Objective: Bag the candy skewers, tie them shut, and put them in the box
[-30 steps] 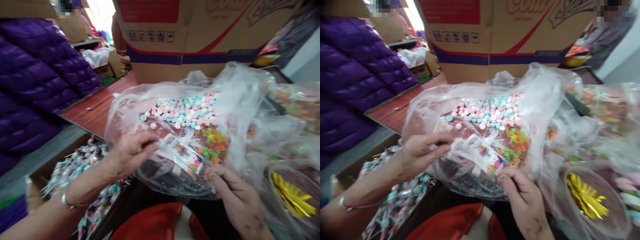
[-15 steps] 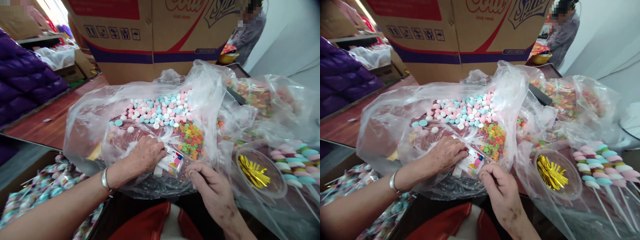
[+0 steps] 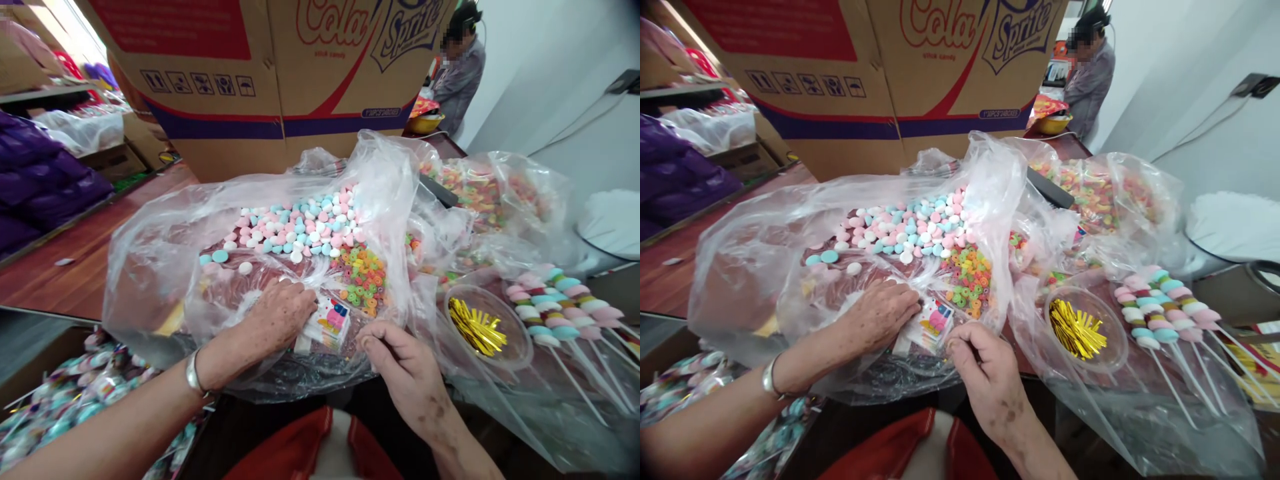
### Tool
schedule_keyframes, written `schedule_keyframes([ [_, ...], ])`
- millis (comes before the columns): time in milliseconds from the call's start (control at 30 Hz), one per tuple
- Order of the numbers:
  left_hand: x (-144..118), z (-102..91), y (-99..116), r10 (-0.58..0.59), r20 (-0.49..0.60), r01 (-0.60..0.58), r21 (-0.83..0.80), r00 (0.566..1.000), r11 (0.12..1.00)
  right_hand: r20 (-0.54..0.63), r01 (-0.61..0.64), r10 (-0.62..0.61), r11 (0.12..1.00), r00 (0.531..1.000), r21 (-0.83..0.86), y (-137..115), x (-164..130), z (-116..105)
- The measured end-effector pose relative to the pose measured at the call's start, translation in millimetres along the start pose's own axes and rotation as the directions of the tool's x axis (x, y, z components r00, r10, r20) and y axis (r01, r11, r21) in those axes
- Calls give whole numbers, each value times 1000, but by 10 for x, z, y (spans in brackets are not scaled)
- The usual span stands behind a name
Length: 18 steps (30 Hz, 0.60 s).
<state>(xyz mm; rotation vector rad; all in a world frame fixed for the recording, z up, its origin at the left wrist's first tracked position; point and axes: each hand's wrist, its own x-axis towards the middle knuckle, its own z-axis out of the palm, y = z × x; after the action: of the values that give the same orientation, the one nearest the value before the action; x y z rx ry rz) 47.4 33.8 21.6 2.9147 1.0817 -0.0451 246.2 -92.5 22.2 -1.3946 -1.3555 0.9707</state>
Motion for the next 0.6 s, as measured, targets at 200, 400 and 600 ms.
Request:
schedule_keyframes([
  [200,-35,-107,-90,25,-121,-45,-164,992,985,-114,-21,26,999,993,45,-35,86,3],
  [400,-74,-235,211,-34,-309,-54,-271,950,961,-137,-21,23,1000,990,16,-47,224,79],
  [600,-26,-329,321,-23,-483,-101,-229,875,968,-106,60,-73,991,992,-119,-54,244,-20],
])
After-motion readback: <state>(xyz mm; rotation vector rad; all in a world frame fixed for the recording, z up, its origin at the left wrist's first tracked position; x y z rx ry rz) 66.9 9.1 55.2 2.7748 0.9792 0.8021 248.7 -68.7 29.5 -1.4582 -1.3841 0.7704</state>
